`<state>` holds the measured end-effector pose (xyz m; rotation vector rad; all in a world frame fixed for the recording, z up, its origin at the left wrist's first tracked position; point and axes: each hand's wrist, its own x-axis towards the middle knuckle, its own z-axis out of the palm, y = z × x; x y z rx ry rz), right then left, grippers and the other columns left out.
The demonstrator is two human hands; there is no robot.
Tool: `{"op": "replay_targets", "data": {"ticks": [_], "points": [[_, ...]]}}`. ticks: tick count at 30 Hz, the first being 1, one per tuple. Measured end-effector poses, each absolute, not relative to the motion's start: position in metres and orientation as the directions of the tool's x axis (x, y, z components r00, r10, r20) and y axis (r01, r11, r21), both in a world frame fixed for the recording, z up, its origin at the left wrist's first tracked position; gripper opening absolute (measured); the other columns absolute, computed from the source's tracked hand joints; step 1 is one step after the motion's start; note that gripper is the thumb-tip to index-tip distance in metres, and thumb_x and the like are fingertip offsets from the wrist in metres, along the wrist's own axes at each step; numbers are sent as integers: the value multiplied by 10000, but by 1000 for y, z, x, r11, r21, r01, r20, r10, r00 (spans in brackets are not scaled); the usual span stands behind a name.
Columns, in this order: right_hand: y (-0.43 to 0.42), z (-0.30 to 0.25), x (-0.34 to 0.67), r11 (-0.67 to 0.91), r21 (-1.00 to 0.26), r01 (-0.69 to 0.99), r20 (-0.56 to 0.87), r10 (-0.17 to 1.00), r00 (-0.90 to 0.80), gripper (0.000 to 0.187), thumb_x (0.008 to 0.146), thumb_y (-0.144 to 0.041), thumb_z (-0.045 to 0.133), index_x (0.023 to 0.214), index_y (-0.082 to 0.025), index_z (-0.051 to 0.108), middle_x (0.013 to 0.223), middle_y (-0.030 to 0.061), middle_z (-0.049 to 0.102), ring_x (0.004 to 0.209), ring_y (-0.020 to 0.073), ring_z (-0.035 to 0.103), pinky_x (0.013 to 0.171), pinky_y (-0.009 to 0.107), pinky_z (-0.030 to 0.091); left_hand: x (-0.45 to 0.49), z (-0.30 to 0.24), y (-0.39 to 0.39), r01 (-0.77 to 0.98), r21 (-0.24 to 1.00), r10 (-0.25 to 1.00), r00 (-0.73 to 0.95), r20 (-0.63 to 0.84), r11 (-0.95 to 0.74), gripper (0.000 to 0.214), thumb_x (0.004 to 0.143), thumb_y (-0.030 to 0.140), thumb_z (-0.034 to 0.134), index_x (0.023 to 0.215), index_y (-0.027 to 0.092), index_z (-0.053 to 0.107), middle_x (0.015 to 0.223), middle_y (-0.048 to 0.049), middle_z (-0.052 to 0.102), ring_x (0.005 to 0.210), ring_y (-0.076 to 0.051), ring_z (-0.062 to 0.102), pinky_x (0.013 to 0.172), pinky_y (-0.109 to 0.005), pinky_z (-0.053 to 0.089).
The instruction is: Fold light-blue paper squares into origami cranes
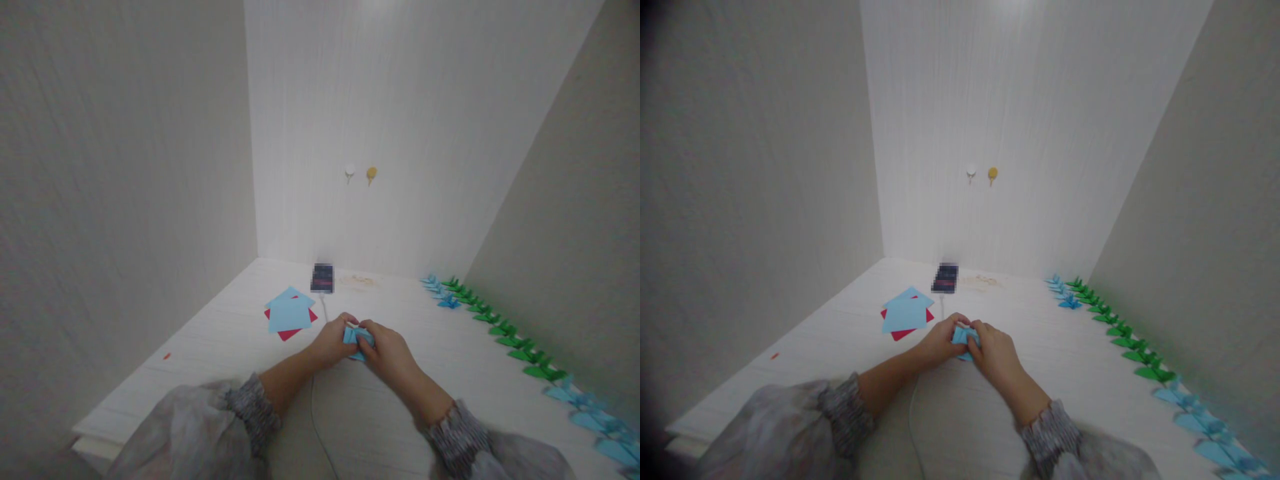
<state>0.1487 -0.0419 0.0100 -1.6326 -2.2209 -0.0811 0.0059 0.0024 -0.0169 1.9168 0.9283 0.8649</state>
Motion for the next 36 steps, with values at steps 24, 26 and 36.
{"op": "replay_targets", "data": {"ticks": [24, 26, 36], "points": [[-33, 3, 160, 658, -456, 599, 646, 708, -285, 206, 740, -141, 426, 832, -193, 603, 690, 35, 566, 641, 134, 528, 587, 244, 437, 9, -8, -1, -162, 987, 805, 585, 101, -6, 355, 548, 185, 628, 836, 138, 427, 679, 7, 502, 597, -99, 519, 506, -261, 478], [-34, 4, 160, 663, -456, 593, 653, 702, -283, 206, 735, -130, 427, 818, -189, 605, 683, 35, 558, 637, 133, 523, 584, 244, 433, 8, -5, -3, -172, 985, 796, 597, 98, 7, 352, 563, 236, 630, 847, 132, 451, 717, -12, 521, 636, -110, 528, 539, -272, 480], [-34, 1, 161, 683, -485, 546, 678, 688, -258, 216, 719, -108, 410, 776, -189, 603, 688, 28, 545, 660, 134, 518, 601, 256, 421, 9, -9, -2, -202, 979, 794, 598, 107, 20, 362, 601, 345, 593, 863, 131, 464, 703, -14, 533, 599, -105, 537, 531, -279, 481]]}}
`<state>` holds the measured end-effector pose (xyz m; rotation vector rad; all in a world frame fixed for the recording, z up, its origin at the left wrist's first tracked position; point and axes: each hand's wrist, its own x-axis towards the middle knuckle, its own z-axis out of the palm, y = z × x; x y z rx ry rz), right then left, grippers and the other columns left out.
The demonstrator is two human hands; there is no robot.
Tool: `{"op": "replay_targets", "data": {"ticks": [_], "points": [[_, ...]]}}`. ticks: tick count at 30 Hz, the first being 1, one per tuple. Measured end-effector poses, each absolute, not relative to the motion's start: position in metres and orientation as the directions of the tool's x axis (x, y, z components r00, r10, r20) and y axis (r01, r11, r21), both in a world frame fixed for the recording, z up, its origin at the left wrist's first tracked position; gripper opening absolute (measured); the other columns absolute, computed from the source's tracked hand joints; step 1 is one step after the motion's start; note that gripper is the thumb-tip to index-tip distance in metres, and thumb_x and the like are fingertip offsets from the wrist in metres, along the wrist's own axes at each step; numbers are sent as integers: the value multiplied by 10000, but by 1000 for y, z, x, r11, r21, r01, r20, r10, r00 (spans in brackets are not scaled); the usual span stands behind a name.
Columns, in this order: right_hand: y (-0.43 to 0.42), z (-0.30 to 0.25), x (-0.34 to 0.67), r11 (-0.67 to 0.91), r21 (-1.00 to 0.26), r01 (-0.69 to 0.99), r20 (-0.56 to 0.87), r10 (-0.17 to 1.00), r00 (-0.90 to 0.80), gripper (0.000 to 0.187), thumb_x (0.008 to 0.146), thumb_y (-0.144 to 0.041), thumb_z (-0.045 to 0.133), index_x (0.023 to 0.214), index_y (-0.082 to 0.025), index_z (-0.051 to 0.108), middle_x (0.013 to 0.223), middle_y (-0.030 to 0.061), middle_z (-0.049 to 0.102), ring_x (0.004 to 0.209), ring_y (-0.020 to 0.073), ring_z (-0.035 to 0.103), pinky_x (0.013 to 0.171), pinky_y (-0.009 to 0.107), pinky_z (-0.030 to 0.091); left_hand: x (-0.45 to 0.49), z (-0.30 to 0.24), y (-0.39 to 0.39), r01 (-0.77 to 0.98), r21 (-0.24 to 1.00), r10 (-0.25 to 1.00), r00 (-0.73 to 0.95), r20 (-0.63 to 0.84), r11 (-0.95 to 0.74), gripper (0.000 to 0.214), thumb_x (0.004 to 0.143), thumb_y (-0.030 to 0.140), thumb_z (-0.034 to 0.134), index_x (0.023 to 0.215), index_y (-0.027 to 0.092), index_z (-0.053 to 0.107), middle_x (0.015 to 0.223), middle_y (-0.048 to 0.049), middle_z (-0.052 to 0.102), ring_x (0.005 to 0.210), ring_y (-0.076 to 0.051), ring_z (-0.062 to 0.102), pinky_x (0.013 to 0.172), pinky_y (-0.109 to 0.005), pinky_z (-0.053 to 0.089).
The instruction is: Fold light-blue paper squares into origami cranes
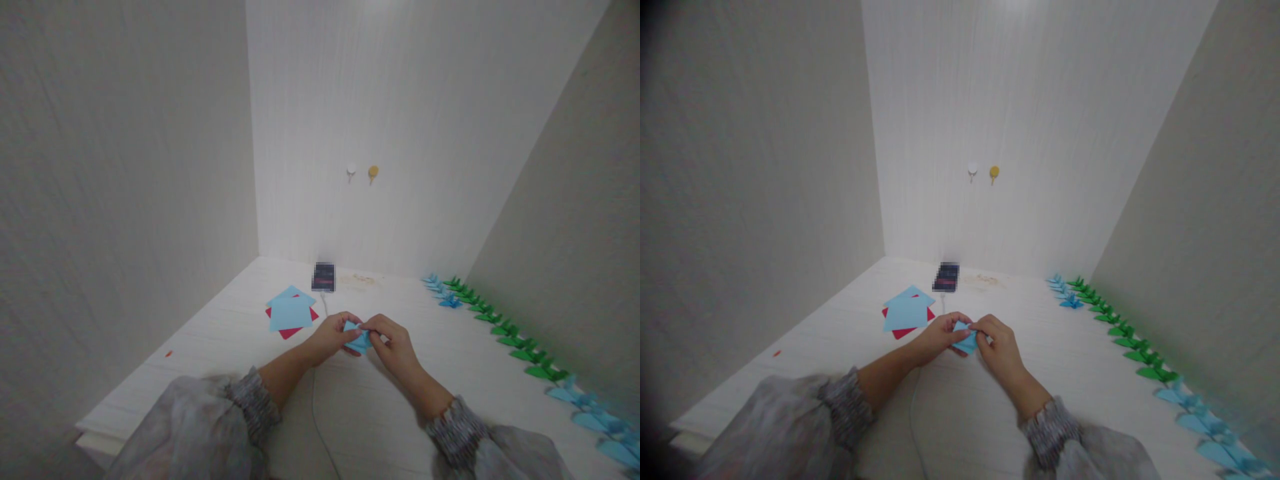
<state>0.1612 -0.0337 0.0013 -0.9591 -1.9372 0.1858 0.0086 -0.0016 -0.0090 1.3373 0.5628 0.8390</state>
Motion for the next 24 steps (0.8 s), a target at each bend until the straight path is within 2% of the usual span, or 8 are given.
{"op": "replay_targets", "data": {"ticks": [3, 6, 9, 13, 20, 24], "points": [[-36, 5, 159, 659, -516, 548, 654, 716, -245, 195, 711, -139, 431, 817, -178, 590, 719, 33, 556, 679, 138, 524, 610, 256, 425, 9, -12, 1, -204, 979, 805, 584, 106, 18, 371, 598, 350, 590, 873, 141, 453, 725, -18, 542, 601, -112, 544, 496, -266, 480], [-37, 8, 156, 561, -584, 587, 598, 786, -156, 247, 709, -224, 473, 940, -164, 539, 767, 43, 572, 671, 143, 531, 578, 245, 431, 9, -10, 1, -187, 982, 826, 552, 113, -10, 365, 609, 360, 575, 873, 144, 446, 753, -26, 550, 600, -114, 549, 481, -258, 478], [-35, 7, 153, 492, -604, 627, 570, 816, -90, 204, 705, -285, 490, 849, -156, 554, 726, 41, 575, 658, 150, 529, 563, 246, 425, 10, -9, 0, -165, 985, 843, 523, 128, -47, 351, 612, 358, 569, 859, 143, 442, 739, -17, 545, 582, -106, 542, 479, -257, 475], [-32, 5, 152, 490, -591, 640, 562, 820, -109, 144, 722, -262, 463, 707, -162, 565, 664, 32, 565, 636, 148, 517, 585, 257, 413, 10, -9, 0, -145, 986, 855, 500, 139, -76, 336, 604, 350, 575, 836, 154, 434, 673, 13, 522, 543, -95, 522, 472, -247, 458], [-29, 1, 156, 468, -676, 569, 522, 849, -78, 164, 723, -271, 472, 751, -157, 588, 698, 35, 592, 665, 155, 523, 624, 262, 409, 9, -8, 2, -46, 971, 871, 434, 229, -233, 265, 616, 296, 574, 811, 152, 465, 638, 29, 479, 509, -51, 442, 476, -173, 365], [-30, 2, 157, 485, -682, 548, 523, 847, -98, 171, 727, -267, 467, 748, -158, 597, 689, 33, 593, 671, 157, 529, 630, 264, 411, 9, -11, 4, -45, 986, 864, 477, 160, -158, 302, 626, 321, 557, 847, 157, 435, 665, 17, 492, 510, -66, 455, 479, -196, 368]]}}
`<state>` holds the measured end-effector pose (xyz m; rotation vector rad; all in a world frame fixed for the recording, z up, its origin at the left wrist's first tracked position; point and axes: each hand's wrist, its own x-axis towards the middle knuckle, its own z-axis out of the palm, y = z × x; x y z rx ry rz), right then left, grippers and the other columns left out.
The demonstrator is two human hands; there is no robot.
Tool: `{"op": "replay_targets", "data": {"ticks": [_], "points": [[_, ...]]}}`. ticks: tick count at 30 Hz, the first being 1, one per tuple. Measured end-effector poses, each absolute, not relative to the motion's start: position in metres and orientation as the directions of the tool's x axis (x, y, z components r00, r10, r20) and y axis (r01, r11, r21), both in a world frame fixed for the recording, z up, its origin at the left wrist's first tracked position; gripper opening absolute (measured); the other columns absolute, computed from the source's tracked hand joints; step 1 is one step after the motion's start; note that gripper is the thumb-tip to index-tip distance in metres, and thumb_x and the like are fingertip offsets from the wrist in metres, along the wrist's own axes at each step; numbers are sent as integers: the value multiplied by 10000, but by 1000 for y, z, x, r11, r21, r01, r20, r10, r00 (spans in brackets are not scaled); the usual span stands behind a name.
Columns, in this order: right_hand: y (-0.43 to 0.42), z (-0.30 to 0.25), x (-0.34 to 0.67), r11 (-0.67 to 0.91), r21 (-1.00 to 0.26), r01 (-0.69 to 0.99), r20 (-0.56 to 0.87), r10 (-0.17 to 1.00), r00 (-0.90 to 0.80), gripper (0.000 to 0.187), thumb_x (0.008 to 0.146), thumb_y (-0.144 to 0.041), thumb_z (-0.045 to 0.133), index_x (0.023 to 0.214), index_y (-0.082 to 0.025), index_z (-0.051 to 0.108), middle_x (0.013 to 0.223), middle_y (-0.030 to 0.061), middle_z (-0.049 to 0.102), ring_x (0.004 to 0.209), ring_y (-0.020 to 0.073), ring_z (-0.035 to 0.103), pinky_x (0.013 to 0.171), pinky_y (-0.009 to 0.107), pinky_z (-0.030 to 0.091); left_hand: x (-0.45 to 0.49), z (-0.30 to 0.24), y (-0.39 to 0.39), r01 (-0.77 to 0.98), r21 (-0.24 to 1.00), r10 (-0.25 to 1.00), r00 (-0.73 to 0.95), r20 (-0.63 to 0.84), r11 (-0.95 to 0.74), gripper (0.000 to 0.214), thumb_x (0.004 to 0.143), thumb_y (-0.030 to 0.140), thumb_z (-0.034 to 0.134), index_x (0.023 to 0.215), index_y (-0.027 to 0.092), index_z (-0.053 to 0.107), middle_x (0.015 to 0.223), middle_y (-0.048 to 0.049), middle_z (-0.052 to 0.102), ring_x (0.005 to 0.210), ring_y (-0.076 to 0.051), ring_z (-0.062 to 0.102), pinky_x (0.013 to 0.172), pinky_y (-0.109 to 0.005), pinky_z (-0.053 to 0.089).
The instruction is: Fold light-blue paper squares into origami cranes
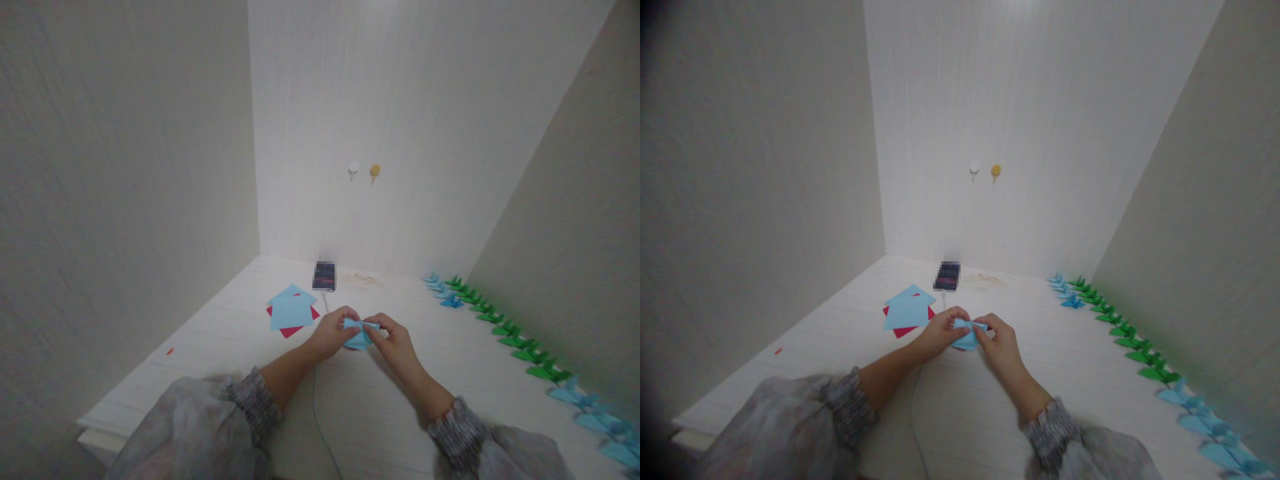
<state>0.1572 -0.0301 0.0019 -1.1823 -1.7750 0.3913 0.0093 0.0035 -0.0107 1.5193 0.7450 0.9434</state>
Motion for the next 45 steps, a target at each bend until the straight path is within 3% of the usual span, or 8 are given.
{"op": "replay_targets", "data": {"ticks": [9, 16, 24, 33, 39, 45], "points": [[-35, 8, 154, 511, -689, 514, 545, 833, -96, 185, 722, -310, 488, 754, -174, 610, 712, 41, 601, 687, 159, 544, 645, 275, 430, 7, -10, 5, 128, 913, 875, 362, 321, -388, 189, 645, 301, 532, 734, 137, 510, 632, 20, 473, 512, -53, 362, 478, -172, 292], [-35, 9, 158, 557, -641, 528, 592, 797, -122, 192, 725, -324, 492, 757, -184, 620, 720, 44, 606, 694, 163, 554, 650, 285, 445, 7, -9, 4, 139, 918, 864, 413, 288, -372, 206, 662, 304, 502, 781, 144, 552, 679, 3, 533, 547, -75, 419, 519, -191, 324], [-34, 9, 160, 550, -601, 580, 588, 795, -145, 206, 759, -300, 452, 787, -211, 635, 763, 46, 627, 733, 171, 567, 685, 307, 444, 7, -12, 8, 312, 856, 885, 357, 298, -413, 192, 652, 281, 496, 757, 149, 589, 692, -11, 577, 637, -119, 482, 614, -232, 361], [-36, 12, 163, 528, -555, 643, 650, 757, -60, 210, 767, -307, 434, 835, -188, 592, 783, 54, 599, 756, 168, 544, 690, 297, 426, 7, -13, 8, 371, 841, 905, 315, 284, -393, 200, 658, 297, 479, 744, 151, 586, 675, -11, 578, 623, -122, 485, 601, -234, 361], [-32, 7, 160, 550, -445, 707, 633, 752, -186, 210, 766, -302, 435, 703, -184, 597, 683, 41, 589, 687, 162, 529, 650, 294, 399, 7, -12, 6, 383, 833, 900, 337, 275, -398, 214, 648, 309, 491, 754, 155, 594, 701, -19, 593, 644, -130, 497, 613, -239, 365], [-34, 9, 161, 509, -394, 765, 649, 744, -161, 240, 777, -301, 421, 647, -179, 582, 622, 28, 570, 647, 154, 510, 640, 288, 369, 9, -10, 5, 375, 843, 898, 361, 250, -386, 237, 640, 318, 497, 762, 145, 603, 657, -15, 581, 583, -118, 477, 552, -225, 357]]}}
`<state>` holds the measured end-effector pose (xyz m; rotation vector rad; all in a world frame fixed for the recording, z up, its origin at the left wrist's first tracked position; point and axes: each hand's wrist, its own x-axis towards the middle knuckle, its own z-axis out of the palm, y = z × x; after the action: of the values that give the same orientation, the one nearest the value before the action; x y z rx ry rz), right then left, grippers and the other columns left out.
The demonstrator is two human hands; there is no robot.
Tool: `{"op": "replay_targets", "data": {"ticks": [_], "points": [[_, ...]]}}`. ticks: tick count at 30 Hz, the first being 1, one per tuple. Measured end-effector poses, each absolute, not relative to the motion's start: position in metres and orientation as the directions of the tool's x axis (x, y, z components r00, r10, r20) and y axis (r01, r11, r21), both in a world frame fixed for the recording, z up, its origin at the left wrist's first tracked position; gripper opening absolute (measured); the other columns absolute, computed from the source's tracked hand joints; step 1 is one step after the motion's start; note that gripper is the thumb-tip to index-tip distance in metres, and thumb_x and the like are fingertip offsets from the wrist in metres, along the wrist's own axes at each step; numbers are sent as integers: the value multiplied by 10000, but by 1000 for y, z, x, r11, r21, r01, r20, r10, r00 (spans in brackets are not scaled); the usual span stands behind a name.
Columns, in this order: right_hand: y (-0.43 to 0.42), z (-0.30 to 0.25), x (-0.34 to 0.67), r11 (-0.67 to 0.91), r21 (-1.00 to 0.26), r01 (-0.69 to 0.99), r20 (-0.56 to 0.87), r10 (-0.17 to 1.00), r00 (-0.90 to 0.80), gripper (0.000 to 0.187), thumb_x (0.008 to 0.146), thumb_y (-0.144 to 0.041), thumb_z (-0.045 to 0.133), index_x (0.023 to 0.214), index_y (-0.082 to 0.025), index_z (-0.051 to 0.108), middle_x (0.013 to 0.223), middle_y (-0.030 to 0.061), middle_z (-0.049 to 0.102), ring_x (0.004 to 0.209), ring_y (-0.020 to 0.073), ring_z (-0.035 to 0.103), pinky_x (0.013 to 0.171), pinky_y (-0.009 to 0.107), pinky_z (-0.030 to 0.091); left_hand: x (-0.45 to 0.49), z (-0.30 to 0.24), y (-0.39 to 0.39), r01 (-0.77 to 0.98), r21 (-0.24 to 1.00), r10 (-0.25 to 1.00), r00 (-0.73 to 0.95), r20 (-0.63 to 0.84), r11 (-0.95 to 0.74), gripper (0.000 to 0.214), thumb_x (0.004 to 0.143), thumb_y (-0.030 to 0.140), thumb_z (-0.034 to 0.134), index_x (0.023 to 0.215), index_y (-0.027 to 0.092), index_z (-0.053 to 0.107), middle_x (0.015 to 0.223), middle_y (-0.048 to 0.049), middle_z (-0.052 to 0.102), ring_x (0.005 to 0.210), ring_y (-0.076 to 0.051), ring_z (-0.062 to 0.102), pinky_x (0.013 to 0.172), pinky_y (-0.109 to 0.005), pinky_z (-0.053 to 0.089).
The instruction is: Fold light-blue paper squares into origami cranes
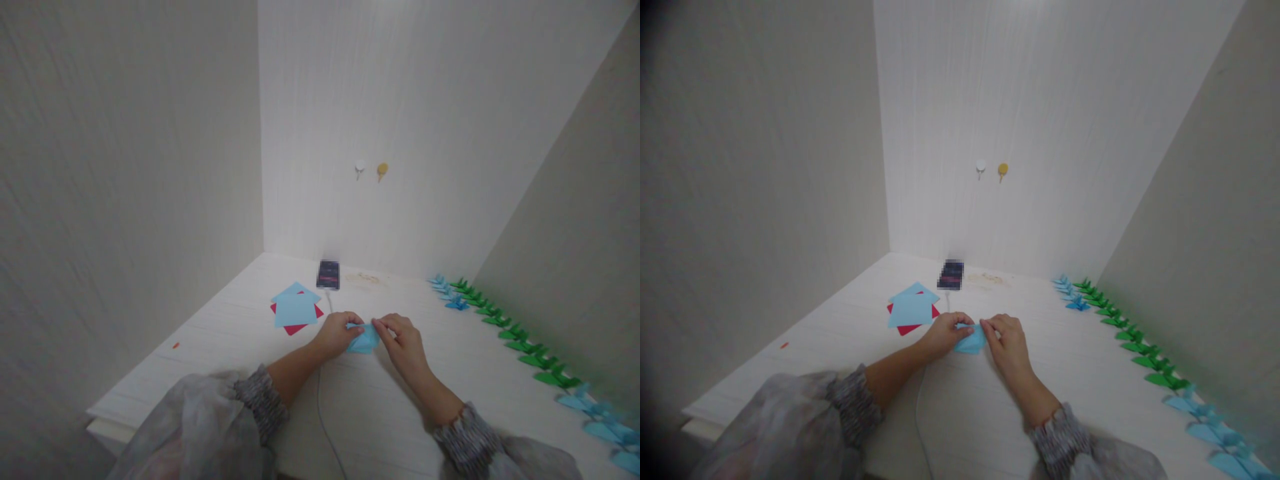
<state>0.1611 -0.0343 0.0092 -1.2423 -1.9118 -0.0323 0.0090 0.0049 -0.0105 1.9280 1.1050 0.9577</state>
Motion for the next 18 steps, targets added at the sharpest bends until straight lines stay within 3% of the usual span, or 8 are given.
{"op": "replay_targets", "data": {"ticks": [4, 8, 11, 14, 18], "points": [[-36, 12, 161, 501, -421, 756, 646, 751, -137, 270, 796, -298, 380, 643, -180, 569, 641, 33, 570, 664, 152, 513, 649, 280, 365, 9, -10, 4, 397, 840, 905, 356, 232, -371, 233, 638, 310, 500, 763, 142, 604, 633, -12, 574, 554, -111, 466, 528, -220, 351], [-33, 9, 159, 494, -448, 745, 614, 776, -145, 187, 735, -327, 470, 741, -171, 573, 705, 42, 582, 691, 167, 517, 645, 282, 380, 9, -9, 3, 376, 828, 884, 380, 271, -415, 216, 649, 285, 490, 773, 147, 601, 715, -20, 599, 650, -122, 505, 605, -226, 379], [-31, 5, 157, 486, -437, 756, 584, 793, -173, 167, 720, -301, 480, 713, -171, 585, 686, 43, 587, 689, 173, 519, 650, 290, 382, 10, -9, 2, 345, 839, 873, 404, 272, -421, 216, 658, 287, 481, 776, 148, 596, 749, -21, 604, 692, -122, 514, 634, -225, 393], [-30, 3, 158, 481, -476, 736, 559, 812, -169, 175, 729, -281, 462, 688, -175, 596, 670, 38, 591, 682, 170, 523, 658, 291, 381, 12, -9, 2, 283, 907, 891, 418, 177, -313, 234, 619, 315, 532, 748, 129, 591, 695, -24, 598, 627, -115, 517, 568, -218, 402], [-32, 6, 158, 465, -622, 630, 500, 855, -137, 230, 748, -321, 435, 686, -164, 592, 664, 34, 592, 666, 163, 528, 631, 268, 395, 13, -8, 1, 90, 992, 901, 432, 37, -84, 288, 508, 320, 638, 681, 105, 556, 539, 3, 550, 464, -80, 478, 447, -195, 374]]}}
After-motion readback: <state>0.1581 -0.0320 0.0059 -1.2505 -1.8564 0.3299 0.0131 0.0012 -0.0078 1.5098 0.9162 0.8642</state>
